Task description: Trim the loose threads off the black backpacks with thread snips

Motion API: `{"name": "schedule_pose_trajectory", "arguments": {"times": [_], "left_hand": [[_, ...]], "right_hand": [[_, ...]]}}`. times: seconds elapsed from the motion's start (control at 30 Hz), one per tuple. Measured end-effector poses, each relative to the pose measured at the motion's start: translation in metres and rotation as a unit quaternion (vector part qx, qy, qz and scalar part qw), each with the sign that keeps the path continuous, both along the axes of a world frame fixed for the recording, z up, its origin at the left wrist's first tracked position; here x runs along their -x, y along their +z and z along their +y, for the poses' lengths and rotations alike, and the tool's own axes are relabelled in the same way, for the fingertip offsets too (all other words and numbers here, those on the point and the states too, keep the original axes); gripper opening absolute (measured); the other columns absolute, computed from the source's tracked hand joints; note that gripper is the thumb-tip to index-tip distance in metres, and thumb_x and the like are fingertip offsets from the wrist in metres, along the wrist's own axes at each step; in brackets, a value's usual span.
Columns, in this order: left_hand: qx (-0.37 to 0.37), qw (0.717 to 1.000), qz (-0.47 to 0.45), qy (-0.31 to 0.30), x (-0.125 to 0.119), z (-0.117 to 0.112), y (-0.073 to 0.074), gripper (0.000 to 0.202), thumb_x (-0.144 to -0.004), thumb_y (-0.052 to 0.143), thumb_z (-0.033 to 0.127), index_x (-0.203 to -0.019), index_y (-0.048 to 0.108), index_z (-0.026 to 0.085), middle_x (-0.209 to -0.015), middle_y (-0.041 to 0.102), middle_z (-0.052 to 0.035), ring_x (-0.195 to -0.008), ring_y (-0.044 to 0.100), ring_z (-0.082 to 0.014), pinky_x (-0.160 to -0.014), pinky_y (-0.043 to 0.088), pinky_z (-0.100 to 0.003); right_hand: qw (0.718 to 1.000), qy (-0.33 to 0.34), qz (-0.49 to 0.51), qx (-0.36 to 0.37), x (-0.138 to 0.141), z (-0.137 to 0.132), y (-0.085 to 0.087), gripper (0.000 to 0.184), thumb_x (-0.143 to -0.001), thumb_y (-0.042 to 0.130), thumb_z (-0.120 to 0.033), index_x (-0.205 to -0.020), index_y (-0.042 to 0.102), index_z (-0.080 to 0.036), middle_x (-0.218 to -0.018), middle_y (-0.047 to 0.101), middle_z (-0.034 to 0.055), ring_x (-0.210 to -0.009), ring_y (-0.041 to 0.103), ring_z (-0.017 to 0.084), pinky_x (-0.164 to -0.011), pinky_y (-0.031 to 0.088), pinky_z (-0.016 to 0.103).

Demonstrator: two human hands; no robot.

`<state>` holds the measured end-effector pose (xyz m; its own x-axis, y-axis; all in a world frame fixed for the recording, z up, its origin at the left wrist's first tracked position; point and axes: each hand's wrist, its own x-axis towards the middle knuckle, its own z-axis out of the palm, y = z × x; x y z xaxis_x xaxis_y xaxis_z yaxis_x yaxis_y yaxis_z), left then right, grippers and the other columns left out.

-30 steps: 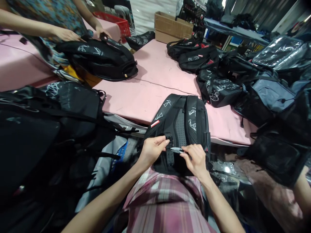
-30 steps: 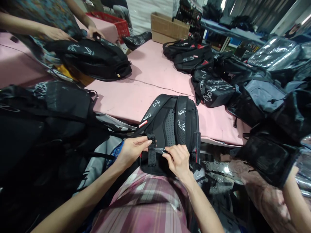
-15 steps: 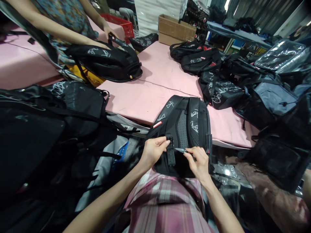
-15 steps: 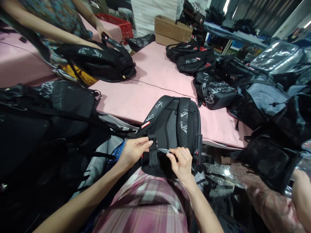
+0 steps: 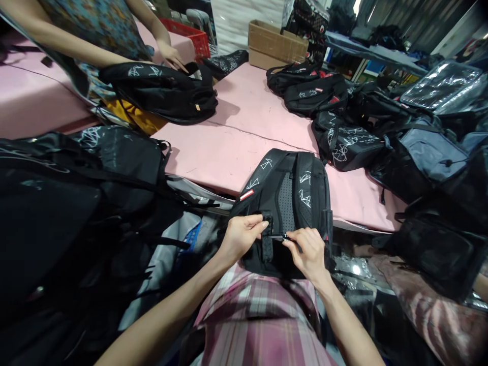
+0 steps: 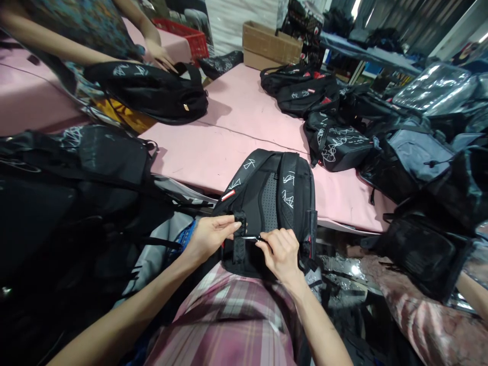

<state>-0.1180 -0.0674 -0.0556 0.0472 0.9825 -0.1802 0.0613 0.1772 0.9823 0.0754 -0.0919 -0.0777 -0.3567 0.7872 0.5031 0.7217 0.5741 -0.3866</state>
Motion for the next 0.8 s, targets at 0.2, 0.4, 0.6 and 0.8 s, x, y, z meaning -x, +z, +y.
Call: {"name": "schedule_pose_trajectory", "arguments": {"times": [0.2, 0.4, 0.6, 0.8], "left_hand": [[0.037, 0.998, -0.025, -0.037, -0.001, 0.004, -0.002, 0.020, -0.064, 0.062, 0.032, -0.065, 0.066, 0.012, -0.056, 0.059, -0.0016, -0.049, 0.051, -0.0120, -0.046, 0.040, -0.022], [0.030, 0.999, 0.015, -0.006, -0.001, 0.007, -0.017, 0.021, -0.062, 0.061, 0.032, -0.060, 0.061, 0.012, -0.046, 0.049, 0.0020, -0.043, 0.042, -0.0092, -0.042, 0.032, -0.021], [0.003, 0.999, 0.045, -0.022, -0.003, 0.008, -0.015, 0.024, -0.065, 0.057, 0.033, -0.050, 0.049, 0.015, -0.044, 0.040, 0.0047, -0.044, 0.040, -0.0083, -0.042, 0.029, -0.020], [0.019, 0.999, 0.035, -0.015, -0.002, 0.009, -0.023, 0.021, -0.065, 0.058, 0.033, -0.054, 0.054, 0.015, -0.046, 0.042, 0.0045, -0.044, 0.041, -0.0088, -0.043, 0.031, -0.020]], "right_hand": [[0.999, 0.028, -0.011, 0.015, -0.004, 0.003, 0.000, 0.010, -0.085, 0.055, -0.025, -0.079, 0.059, -0.018, -0.071, 0.065, 0.0028, -0.065, 0.053, 0.014, -0.062, 0.033, 0.030], [0.987, -0.003, 0.097, 0.125, -0.004, 0.002, -0.002, 0.016, -0.088, 0.049, -0.029, -0.083, 0.060, -0.019, -0.075, 0.063, 0.0028, -0.069, 0.055, 0.015, -0.064, 0.039, 0.029], [0.998, 0.016, 0.004, 0.057, 0.001, 0.004, -0.006, 0.012, -0.086, 0.053, -0.026, -0.083, 0.060, -0.017, -0.074, 0.064, 0.0038, -0.066, 0.052, 0.015, -0.063, 0.036, 0.030], [0.989, 0.012, 0.102, 0.107, 0.000, 0.004, -0.006, 0.012, -0.087, 0.051, -0.024, -0.082, 0.059, -0.018, -0.071, 0.062, 0.0025, -0.066, 0.053, 0.015, -0.063, 0.040, 0.028]]}}
